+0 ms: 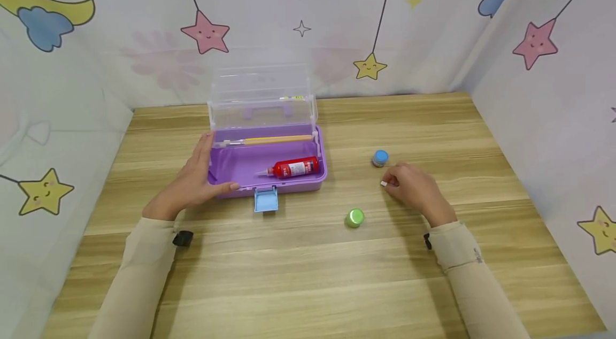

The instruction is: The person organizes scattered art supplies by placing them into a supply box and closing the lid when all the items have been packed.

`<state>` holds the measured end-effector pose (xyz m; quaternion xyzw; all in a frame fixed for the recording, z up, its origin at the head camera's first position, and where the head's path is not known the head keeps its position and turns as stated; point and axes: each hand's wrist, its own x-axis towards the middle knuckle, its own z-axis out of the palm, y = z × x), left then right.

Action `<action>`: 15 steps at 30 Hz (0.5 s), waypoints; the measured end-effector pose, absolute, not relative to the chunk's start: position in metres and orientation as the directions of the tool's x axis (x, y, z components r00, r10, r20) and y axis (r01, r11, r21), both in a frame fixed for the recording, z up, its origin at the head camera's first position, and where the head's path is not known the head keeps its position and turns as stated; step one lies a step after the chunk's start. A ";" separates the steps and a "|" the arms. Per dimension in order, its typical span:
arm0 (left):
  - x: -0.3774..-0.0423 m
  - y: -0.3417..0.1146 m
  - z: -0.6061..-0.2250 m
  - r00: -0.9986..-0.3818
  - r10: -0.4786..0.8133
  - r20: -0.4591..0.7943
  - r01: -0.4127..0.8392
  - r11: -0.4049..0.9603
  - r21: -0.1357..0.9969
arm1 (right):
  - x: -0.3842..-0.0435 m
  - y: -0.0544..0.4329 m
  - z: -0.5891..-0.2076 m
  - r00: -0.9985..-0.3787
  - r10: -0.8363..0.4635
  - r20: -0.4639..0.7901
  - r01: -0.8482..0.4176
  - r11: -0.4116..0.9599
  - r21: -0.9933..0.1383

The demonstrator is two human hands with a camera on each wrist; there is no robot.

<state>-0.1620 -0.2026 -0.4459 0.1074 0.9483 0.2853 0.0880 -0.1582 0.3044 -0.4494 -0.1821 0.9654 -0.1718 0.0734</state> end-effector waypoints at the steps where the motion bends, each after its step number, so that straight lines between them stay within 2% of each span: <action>1: -0.162 -0.203 -0.446 -0.961 0.256 -0.103 0.157 0.814 0.559 | -0.158 0.304 -0.449 -0.921 -0.384 -0.070 -0.337 0.874 -0.351; 15: -0.163 -0.202 -0.446 -0.963 0.249 -0.100 0.152 0.814 0.560 | -0.161 0.292 -0.438 -0.891 -0.452 0.034 -0.439 0.840 -0.319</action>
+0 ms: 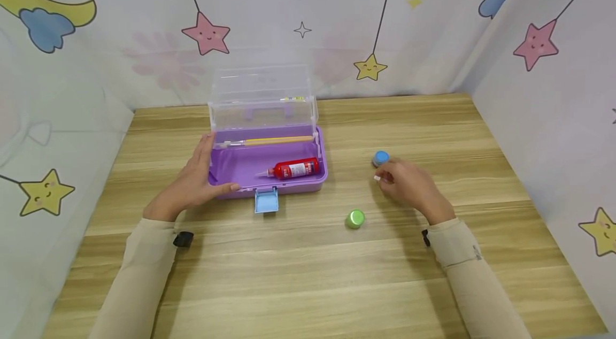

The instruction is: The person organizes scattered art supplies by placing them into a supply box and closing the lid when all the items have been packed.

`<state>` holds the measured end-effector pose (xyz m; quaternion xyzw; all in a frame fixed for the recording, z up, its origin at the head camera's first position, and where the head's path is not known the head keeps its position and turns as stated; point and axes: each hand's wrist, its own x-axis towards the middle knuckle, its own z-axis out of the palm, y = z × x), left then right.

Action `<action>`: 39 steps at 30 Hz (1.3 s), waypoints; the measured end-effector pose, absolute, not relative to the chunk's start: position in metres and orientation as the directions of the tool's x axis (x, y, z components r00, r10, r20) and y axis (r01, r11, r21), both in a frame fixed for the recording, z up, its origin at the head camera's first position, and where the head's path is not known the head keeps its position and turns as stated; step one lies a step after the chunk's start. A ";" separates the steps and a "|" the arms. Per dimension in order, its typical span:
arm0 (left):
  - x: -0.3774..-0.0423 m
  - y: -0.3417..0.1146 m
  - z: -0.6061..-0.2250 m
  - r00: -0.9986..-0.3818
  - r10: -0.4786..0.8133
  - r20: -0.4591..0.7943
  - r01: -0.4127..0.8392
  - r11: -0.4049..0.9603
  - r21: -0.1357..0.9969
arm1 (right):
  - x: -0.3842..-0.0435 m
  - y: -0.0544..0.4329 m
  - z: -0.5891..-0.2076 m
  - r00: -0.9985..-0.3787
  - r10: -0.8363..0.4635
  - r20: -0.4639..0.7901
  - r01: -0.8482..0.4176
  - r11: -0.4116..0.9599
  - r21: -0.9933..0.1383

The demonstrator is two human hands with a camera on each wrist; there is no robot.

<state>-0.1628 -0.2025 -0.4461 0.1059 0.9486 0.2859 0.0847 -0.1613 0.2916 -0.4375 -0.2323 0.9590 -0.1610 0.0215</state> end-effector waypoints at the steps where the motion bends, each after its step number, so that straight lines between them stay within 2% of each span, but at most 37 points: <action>1: -0.163 -0.202 -0.446 -0.963 0.250 -0.100 0.153 0.814 0.560 | -0.162 0.291 -0.436 -0.889 -0.456 0.041 -0.443 0.837 -0.322; 11: -0.162 -0.202 -0.445 -0.962 0.250 -0.109 0.149 0.816 0.559 | -0.183 0.278 -0.421 -0.865 -0.485 0.127 -0.499 0.809 -0.309; 18: -0.162 -0.203 -0.446 -0.963 0.251 -0.103 0.151 0.810 0.566 | -0.203 0.260 -0.411 -0.879 -0.462 0.119 -0.475 0.822 -0.315; 25: -0.163 -0.203 -0.446 -0.963 0.246 -0.109 0.142 0.809 0.570 | -0.222 0.236 -0.393 -0.854 -0.493 0.168 -0.520 0.798 -0.305; 39: -0.162 -0.204 -0.446 -0.963 0.247 -0.106 0.144 0.808 0.572 | -0.259 0.189 -0.362 -0.824 -0.543 0.164 -0.564 0.753 -0.341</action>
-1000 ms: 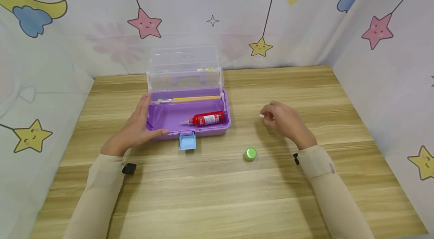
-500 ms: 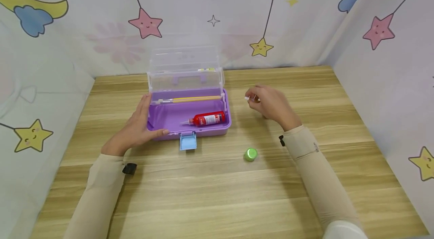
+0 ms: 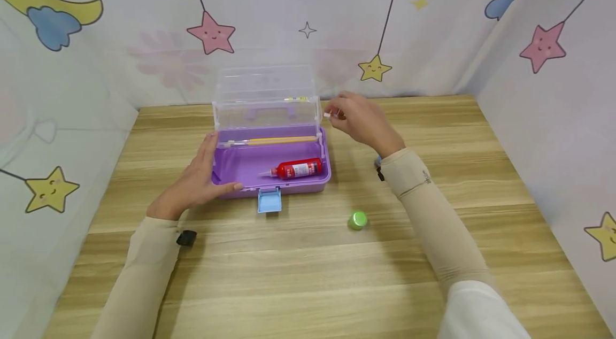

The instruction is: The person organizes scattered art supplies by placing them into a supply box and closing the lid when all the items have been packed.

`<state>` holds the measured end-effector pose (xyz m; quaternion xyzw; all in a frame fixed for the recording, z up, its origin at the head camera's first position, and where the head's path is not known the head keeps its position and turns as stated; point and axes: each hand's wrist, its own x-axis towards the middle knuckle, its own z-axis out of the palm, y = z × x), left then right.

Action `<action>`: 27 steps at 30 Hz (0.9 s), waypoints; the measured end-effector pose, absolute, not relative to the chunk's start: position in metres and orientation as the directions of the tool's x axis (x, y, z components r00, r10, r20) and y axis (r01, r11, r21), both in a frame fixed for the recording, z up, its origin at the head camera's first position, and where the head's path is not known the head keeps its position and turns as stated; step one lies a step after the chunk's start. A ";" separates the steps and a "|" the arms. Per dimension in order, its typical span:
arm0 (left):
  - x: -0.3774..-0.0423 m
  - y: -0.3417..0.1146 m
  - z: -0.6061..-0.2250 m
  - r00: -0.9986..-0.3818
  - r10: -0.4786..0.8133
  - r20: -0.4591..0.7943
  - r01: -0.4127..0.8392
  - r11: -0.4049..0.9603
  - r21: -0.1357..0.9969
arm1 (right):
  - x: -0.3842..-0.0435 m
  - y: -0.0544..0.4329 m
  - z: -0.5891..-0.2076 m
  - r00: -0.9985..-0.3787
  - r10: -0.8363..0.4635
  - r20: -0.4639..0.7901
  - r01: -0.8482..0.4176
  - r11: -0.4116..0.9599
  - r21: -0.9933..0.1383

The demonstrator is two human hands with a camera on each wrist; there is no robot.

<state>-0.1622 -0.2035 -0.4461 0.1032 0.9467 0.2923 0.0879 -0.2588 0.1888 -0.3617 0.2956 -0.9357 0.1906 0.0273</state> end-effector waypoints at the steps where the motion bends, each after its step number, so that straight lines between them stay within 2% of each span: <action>1: -0.162 -0.203 -0.446 -0.963 0.248 -0.108 0.144 0.807 0.572 | -0.260 0.187 -0.360 -0.822 -0.545 0.165 -0.566 0.751 -0.341; 9: -0.167 -0.199 -0.445 -0.962 0.250 -0.113 0.143 0.808 0.572 | -0.271 0.172 -0.353 -0.821 -0.553 0.143 -0.565 0.751 -0.340; 19: -0.168 -0.197 -0.445 -0.957 0.264 -0.121 0.151 0.809 0.568 | -0.291 0.149 -0.347 -0.805 -0.561 0.192 -0.591 0.734 -0.334; 27: -0.162 -0.201 -0.446 -0.962 0.244 -0.121 0.132 0.807 0.576 | -0.304 0.120 -0.343 -0.784 -0.594 0.181 -0.619 0.726 -0.301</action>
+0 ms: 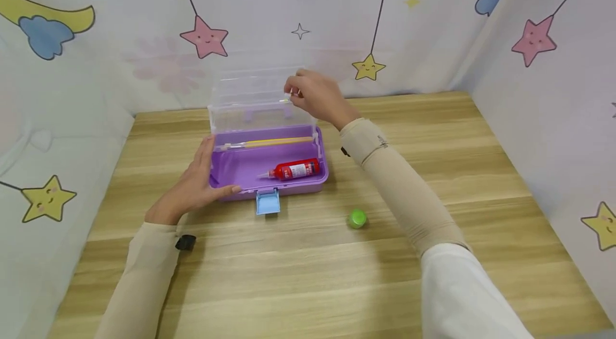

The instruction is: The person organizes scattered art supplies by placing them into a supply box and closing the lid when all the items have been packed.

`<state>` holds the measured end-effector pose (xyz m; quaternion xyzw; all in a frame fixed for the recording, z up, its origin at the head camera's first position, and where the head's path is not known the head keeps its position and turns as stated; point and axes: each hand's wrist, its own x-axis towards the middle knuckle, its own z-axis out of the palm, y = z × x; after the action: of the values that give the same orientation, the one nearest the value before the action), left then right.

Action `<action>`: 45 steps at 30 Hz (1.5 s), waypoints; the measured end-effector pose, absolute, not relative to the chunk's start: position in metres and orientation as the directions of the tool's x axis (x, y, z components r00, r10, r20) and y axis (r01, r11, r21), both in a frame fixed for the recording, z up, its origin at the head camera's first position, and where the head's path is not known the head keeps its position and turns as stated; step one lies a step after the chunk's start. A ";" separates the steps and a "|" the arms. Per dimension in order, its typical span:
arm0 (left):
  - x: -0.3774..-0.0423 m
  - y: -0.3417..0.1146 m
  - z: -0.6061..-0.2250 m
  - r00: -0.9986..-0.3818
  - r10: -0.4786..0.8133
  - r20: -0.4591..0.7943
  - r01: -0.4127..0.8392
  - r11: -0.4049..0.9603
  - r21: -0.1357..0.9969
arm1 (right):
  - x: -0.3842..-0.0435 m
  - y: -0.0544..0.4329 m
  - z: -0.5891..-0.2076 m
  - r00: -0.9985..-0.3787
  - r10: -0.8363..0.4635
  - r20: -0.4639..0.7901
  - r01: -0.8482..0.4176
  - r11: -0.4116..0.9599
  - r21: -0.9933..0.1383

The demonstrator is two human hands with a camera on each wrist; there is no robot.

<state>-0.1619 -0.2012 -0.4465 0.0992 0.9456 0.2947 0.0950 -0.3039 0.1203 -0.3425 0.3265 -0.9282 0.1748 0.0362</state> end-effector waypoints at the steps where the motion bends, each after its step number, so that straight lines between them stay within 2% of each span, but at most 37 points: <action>1: -0.161 -0.201 -0.446 -0.963 0.243 -0.119 0.132 0.807 0.575 | -0.305 0.117 -0.342 -0.781 -0.598 0.178 -0.622 0.724 -0.298; 5: -0.160 -0.202 -0.446 -0.963 0.242 -0.117 0.134 0.811 0.569 | -0.314 0.105 -0.341 -0.774 -0.612 0.163 -0.630 0.717 -0.299; 17: -0.161 -0.200 -0.448 -0.960 0.256 -0.109 0.150 0.806 0.573 | -0.335 0.090 -0.346 -0.806 -0.591 0.045 -0.574 0.760 -0.303; 22: -0.160 -0.200 -0.449 -0.960 0.263 -0.098 0.159 0.798 0.581 | -0.337 0.089 -0.353 -0.800 -0.600 0.012 -0.586 0.776 -0.233; 36: -0.161 -0.201 -0.450 -0.959 0.266 -0.093 0.166 0.798 0.579 | -0.327 0.098 -0.348 -0.790 -0.613 0.025 -0.606 0.773 -0.189; 45: -0.162 -0.201 -0.448 -0.957 0.275 -0.096 0.171 0.797 0.579 | -0.312 0.126 -0.347 -0.790 -0.600 0.122 -0.605 0.735 -0.306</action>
<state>-0.1624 -0.2014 -0.4477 0.1181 0.9438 0.2960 0.0879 -0.3123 0.1263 -0.3466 0.3237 -0.9313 0.1669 0.0076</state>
